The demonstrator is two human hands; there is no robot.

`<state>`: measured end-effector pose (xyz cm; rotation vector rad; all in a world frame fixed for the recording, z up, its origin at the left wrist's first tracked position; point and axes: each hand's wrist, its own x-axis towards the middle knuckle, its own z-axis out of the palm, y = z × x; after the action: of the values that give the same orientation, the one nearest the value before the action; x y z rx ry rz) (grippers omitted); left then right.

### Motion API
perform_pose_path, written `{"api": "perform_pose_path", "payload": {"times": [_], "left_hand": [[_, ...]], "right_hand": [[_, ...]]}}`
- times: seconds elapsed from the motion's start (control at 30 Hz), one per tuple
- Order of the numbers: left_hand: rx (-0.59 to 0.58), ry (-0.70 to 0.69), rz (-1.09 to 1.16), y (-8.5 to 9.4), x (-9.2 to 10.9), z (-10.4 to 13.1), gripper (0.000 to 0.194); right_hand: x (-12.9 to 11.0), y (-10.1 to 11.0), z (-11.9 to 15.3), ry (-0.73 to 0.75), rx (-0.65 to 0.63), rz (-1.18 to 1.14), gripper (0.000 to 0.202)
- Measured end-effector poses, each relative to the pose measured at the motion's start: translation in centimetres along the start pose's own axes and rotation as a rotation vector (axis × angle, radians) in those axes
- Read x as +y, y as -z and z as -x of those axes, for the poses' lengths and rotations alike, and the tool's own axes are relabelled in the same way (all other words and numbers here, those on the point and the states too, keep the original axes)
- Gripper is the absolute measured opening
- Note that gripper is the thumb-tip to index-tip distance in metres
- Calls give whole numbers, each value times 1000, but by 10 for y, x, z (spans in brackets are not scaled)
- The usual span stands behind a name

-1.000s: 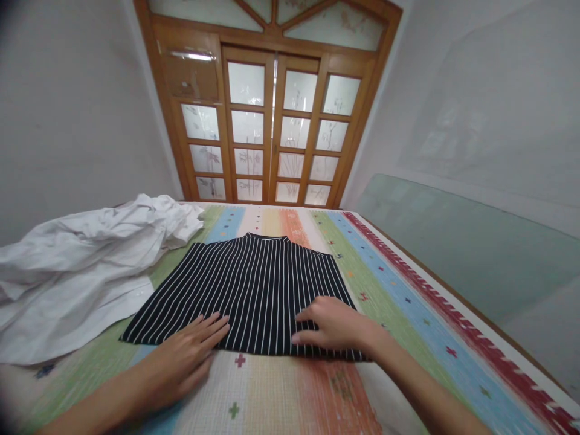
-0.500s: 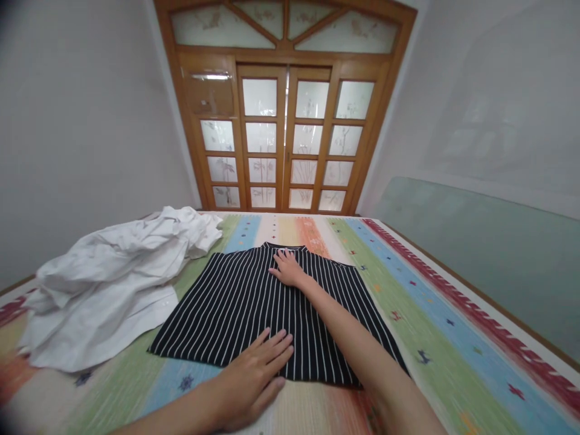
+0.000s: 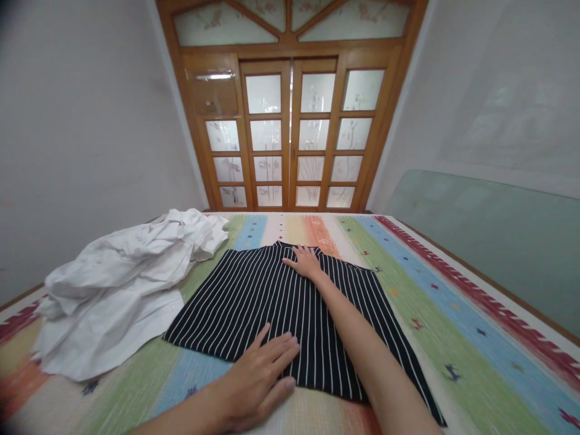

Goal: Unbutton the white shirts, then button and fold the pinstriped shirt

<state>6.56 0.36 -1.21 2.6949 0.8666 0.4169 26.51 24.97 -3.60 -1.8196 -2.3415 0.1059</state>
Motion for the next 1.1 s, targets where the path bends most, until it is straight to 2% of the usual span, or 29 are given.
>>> {"api": "perform_pose_path", "payload": {"times": [0.3, 0.47, 0.6, 0.83, 0.97, 1.1], "left_hand": [[79, 177, -127, 3, -35, -9, 46], [133, 307, -205, 10, -62, -11, 41], [126, 374, -267, 18, -83, -11, 42], [95, 481, -274, 36, -111, -5, 51], [84, 491, -243, 40, -125, 1, 53], [122, 473, -203, 42, -135, 5, 54]], "right_hand": [[41, 9, 1, -253, 65, 60, 86], [59, 15, 13, -371, 80, -34, 106], [63, 21, 26, -408, 91, -64, 119], [61, 33, 57, -483, 11, -77, 131], [64, 32, 75, -534, -26, -104, 136], [75, 33, 89, -485, -23, -164, 137]]}}
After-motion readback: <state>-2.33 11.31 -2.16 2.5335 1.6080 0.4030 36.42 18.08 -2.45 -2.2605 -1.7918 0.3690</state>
